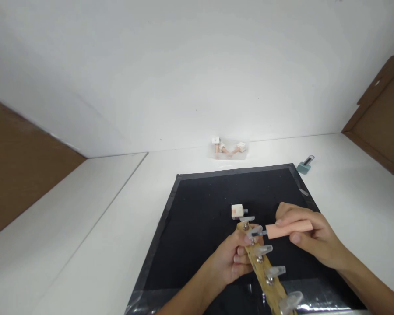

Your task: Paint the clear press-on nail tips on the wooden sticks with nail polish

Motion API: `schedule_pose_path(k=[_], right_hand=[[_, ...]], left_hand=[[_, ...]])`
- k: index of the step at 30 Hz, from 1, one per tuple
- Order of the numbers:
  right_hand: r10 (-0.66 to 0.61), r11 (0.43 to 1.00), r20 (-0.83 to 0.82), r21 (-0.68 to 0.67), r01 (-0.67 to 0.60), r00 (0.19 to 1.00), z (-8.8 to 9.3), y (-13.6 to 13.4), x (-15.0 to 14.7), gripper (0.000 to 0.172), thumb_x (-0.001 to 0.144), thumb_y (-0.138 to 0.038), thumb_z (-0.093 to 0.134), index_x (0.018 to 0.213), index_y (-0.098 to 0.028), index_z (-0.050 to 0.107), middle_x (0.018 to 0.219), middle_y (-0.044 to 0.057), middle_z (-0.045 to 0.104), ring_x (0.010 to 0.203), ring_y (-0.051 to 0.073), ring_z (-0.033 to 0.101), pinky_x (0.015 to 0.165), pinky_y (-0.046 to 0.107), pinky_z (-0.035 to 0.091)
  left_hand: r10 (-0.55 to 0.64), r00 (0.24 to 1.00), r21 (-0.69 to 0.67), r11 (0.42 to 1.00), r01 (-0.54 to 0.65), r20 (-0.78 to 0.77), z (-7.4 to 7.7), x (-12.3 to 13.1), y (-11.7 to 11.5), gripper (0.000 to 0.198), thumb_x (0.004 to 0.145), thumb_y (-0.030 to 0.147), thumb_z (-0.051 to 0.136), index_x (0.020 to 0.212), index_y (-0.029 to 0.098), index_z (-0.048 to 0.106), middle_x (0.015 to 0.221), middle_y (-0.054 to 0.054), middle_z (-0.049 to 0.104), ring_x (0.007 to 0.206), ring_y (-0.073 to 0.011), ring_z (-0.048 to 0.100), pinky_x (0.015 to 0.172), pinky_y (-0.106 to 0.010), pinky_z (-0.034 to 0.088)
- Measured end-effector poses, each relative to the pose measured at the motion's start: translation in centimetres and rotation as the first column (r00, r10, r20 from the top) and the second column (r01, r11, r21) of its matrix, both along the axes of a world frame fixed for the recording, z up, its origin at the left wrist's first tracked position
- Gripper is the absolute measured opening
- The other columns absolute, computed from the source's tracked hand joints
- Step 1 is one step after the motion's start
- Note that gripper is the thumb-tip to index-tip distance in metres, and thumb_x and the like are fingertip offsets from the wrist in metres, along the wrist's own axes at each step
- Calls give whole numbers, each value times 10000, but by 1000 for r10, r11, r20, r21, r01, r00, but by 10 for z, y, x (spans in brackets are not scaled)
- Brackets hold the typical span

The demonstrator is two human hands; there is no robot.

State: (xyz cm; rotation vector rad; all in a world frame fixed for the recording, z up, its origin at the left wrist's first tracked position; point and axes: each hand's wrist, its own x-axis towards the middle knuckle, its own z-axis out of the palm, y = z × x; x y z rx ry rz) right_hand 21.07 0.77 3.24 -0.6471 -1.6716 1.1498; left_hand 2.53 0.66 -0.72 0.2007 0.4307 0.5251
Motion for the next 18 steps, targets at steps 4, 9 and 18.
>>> schedule_pose_path(k=[4,9,18], right_hand=[[48,999,3,23,-48,999,1,2,-1,193,905,-342,543,1045,-299,669,755,22,639,684,154,560,590,287,448],[48,998,5,47,-48,999,-2,2,0,185,922,-299,521,1047,-292,657,756,26,636,689,155,553,602,292,442],[45,996,25,82,-47,999,0,2,0,196,911,-313,533,1055,-290,664,754,33,620,672,162,541,573,296,436]], left_hand=[[-21,999,-11,1000,21,33,1,1,0,233,531,176,707,560,147,478,342,129,292,293,22,42,250,-109,26],[-5,997,-37,999,8,74,-2,-2,-1,261,533,148,712,536,145,452,354,125,305,290,29,49,251,-95,46],[19,998,-57,998,-16,55,-2,-3,0,209,532,129,705,610,140,512,357,122,330,289,30,53,260,-90,32]])
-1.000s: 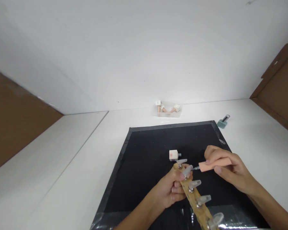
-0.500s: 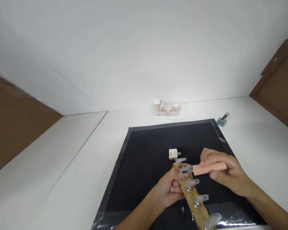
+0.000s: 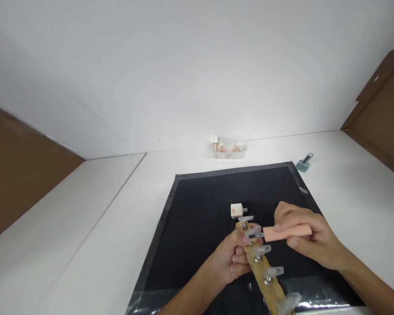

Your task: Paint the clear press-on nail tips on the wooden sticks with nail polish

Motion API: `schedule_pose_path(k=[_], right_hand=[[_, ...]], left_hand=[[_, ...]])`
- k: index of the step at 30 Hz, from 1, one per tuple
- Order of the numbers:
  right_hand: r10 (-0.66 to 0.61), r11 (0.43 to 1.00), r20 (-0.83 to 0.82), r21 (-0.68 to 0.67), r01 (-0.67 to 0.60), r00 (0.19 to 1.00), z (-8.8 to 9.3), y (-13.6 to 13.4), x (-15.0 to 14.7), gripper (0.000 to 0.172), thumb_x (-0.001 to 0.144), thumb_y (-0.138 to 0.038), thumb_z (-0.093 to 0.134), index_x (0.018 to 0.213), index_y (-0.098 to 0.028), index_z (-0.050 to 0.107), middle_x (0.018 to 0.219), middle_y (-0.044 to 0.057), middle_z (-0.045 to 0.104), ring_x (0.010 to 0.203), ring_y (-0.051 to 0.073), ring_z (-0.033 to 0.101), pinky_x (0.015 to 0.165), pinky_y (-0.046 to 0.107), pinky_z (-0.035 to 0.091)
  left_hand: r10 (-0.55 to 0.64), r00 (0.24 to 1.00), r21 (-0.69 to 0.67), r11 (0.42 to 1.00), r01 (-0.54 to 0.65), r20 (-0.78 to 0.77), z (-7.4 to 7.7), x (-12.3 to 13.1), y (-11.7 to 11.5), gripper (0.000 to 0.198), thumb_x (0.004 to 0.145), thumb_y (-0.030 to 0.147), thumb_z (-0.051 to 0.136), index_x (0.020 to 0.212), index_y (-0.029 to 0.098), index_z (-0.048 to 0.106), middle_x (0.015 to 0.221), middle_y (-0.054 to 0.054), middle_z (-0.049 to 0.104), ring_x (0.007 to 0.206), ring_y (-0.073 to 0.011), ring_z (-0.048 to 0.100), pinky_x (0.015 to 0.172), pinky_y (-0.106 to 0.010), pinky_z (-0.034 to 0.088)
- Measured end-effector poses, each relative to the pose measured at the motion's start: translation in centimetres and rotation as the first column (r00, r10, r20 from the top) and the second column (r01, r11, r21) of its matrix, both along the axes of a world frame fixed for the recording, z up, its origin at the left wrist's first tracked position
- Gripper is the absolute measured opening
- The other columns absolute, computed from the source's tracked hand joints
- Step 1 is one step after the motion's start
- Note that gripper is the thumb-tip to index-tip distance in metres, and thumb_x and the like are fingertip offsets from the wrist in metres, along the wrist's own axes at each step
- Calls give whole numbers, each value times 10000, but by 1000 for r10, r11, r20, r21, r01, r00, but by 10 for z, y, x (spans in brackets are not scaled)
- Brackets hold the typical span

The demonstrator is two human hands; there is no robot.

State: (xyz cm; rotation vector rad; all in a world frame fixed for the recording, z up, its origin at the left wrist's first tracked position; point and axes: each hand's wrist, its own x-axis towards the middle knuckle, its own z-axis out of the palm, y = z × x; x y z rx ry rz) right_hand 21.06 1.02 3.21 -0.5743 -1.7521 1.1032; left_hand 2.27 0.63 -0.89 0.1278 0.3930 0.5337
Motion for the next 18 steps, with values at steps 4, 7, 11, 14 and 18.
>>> schedule_pose_path(k=[4,7,11,14,18], right_hand=[[-11,1000,4,11,11,1000,-1,0,0,182,918,-293,519,1012,-269,673,721,33,610,671,167,535,575,302,435],[-33,999,-12,-3,33,999,-2,0,0,170,919,-273,515,999,-263,665,720,28,604,664,162,525,572,296,426],[-9,1000,-18,-8,8,1000,-3,0,1,165,916,-291,524,1010,-274,658,730,22,603,681,160,523,586,290,419],[-24,1000,-7,-15,24,1000,-3,0,1,163,922,-296,515,999,-274,657,714,13,589,668,152,512,581,281,406],[-82,995,-37,-60,80,996,-5,-2,0,140,916,-312,525,958,-271,652,698,3,564,649,148,498,570,274,391]], left_hand=[[-13,1000,21,1000,13,12,-1,0,0,235,544,143,707,575,143,474,352,127,294,291,32,44,257,-102,3],[-25,1000,31,999,24,18,-3,-2,0,290,547,143,712,546,151,422,368,124,290,296,37,46,258,-101,0],[-43,999,46,998,43,9,-3,-3,-1,313,537,181,742,562,159,431,364,123,294,292,31,56,253,-112,-7],[-44,999,33,998,44,18,-3,-2,-1,302,532,157,734,534,150,432,356,119,308,281,37,65,242,-107,1],[-42,998,44,998,40,54,-3,-1,-1,301,528,151,737,519,141,436,353,120,307,269,47,71,234,-94,5]])
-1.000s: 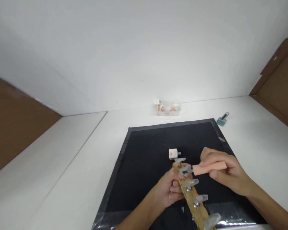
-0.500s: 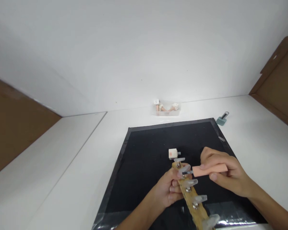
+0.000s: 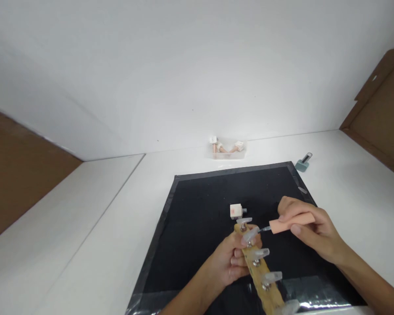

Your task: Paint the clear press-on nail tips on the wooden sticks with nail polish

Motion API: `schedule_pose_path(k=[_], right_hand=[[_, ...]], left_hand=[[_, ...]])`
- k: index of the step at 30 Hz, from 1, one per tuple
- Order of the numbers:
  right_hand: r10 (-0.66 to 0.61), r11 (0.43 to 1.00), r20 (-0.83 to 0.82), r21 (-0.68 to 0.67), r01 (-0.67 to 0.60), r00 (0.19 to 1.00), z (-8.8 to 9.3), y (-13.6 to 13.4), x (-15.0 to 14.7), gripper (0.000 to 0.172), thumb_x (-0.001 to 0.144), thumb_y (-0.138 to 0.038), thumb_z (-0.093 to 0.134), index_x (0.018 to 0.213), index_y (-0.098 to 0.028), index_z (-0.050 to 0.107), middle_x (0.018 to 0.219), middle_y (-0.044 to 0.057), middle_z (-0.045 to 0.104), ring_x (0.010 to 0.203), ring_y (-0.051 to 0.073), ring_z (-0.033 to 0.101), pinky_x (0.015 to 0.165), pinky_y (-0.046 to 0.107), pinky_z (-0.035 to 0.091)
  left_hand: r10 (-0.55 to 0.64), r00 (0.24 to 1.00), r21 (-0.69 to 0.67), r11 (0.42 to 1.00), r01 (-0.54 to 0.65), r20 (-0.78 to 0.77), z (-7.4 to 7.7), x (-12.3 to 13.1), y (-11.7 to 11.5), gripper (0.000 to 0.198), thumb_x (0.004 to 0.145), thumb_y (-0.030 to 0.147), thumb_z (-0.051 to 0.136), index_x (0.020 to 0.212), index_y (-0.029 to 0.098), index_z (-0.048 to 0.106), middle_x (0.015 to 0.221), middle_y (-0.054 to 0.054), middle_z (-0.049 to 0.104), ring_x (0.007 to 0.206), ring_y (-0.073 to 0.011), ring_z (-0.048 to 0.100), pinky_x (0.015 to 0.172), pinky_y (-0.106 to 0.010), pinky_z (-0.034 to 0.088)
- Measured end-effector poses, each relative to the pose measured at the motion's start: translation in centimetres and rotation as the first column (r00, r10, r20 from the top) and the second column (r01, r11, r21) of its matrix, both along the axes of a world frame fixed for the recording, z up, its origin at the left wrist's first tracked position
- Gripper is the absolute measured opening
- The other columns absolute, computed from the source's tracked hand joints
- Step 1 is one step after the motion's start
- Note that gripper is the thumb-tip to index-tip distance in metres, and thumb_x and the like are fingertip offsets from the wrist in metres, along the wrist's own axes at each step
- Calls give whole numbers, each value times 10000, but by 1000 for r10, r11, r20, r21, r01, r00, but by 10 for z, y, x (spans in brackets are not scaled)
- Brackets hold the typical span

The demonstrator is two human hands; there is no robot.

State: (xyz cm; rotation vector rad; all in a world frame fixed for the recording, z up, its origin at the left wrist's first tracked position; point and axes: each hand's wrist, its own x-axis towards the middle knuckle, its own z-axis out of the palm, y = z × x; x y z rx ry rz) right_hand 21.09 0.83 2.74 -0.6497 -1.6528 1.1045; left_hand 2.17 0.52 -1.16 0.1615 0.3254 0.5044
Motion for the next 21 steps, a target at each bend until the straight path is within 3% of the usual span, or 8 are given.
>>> schedule_pose_path(k=[14,21], right_hand=[[33,996,-74,-79,-39,997,-11,0,4,130,897,-328,555,956,-285,662,693,-4,537,647,149,481,585,284,373],[-11,991,-71,-131,1,997,-13,0,4,116,887,-328,565,917,-272,661,712,13,565,657,165,501,572,288,383]], left_hand=[[10,998,36,999,-7,-69,-7,-3,-3,347,496,212,783,576,158,450,372,119,332,280,33,69,232,-105,25],[8,996,61,998,-3,-93,-6,-2,-4,359,503,234,796,557,153,450,362,116,299,274,33,73,238,-112,12]])
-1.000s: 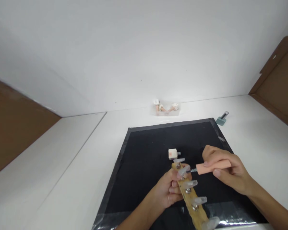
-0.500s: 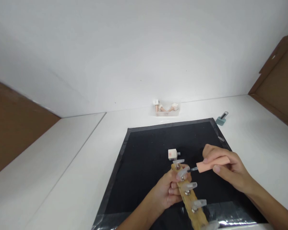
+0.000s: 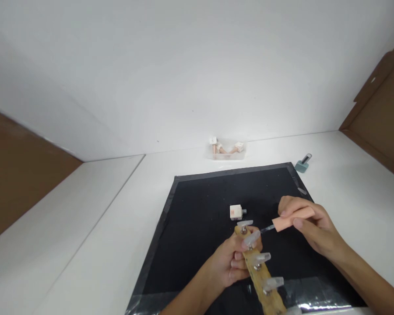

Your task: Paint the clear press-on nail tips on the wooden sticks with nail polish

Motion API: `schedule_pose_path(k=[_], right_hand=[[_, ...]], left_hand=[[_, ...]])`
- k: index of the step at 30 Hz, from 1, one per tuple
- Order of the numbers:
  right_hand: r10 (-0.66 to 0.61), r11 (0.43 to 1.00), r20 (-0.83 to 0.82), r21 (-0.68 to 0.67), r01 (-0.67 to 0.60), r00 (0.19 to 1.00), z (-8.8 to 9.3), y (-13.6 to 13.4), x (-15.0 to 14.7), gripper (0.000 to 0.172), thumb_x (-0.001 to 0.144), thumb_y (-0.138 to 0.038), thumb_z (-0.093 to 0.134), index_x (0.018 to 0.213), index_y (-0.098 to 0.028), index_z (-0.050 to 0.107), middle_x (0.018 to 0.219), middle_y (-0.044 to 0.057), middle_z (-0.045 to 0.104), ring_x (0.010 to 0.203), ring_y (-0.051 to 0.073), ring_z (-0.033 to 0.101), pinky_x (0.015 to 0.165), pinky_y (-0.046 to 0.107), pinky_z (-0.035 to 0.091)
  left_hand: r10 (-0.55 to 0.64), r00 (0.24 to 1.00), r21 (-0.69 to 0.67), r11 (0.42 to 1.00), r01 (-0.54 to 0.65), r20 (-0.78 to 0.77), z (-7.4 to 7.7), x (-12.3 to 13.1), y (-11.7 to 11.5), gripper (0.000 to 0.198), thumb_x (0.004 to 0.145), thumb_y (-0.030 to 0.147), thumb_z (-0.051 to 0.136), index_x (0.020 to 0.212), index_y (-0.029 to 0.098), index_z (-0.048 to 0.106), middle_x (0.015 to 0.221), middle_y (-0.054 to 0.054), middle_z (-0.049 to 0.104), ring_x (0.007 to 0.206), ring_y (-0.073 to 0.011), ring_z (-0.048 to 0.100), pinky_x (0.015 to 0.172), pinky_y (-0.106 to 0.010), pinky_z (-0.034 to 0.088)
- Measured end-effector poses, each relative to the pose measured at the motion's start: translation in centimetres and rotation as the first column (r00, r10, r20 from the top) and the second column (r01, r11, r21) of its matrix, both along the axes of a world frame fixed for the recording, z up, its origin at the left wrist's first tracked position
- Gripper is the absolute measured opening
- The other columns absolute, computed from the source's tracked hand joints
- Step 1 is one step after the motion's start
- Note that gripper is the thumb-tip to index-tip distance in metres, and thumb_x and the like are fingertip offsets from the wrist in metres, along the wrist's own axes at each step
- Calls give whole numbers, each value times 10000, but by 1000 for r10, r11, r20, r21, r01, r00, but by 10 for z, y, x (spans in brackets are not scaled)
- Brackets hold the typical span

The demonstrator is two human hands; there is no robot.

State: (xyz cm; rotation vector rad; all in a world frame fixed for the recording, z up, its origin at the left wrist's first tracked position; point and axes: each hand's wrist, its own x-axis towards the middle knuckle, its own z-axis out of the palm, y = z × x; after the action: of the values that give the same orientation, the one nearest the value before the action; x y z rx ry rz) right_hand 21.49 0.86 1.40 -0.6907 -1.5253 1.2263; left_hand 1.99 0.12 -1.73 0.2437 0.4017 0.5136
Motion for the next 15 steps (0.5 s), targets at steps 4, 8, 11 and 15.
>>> schedule_pose_path(k=[4,8,11,15], right_hand=[[32,999,-9,35,-32,999,4,0,-2,139,883,-348,567,929,-271,673,681,9,555,627,160,491,556,283,376],[6,1000,38,20,-7,999,7,-1,-2,124,891,-327,564,918,-279,675,699,4,560,635,147,500,563,267,382],[-1,1000,17,18,1,1000,6,-2,-1,114,888,-332,566,914,-278,663,710,5,554,650,153,498,573,276,383],[32,997,41,74,-35,999,8,-1,-3,146,897,-337,547,925,-262,669,682,7,562,634,158,504,570,288,395]], left_hand=[[-14,1000,-18,1000,14,9,4,0,1,377,500,219,796,565,161,429,365,115,306,276,35,80,245,-126,-13],[-9,1000,-23,1000,8,-18,4,1,1,391,490,232,805,615,160,442,381,128,290,286,37,81,260,-132,-29],[8,1000,-23,1000,-9,-24,4,2,1,388,485,226,801,614,157,442,384,128,302,289,40,73,262,-125,-28],[-14,999,-24,1000,14,30,5,2,2,335,522,194,766,586,165,439,362,124,310,281,26,64,244,-119,-5]])
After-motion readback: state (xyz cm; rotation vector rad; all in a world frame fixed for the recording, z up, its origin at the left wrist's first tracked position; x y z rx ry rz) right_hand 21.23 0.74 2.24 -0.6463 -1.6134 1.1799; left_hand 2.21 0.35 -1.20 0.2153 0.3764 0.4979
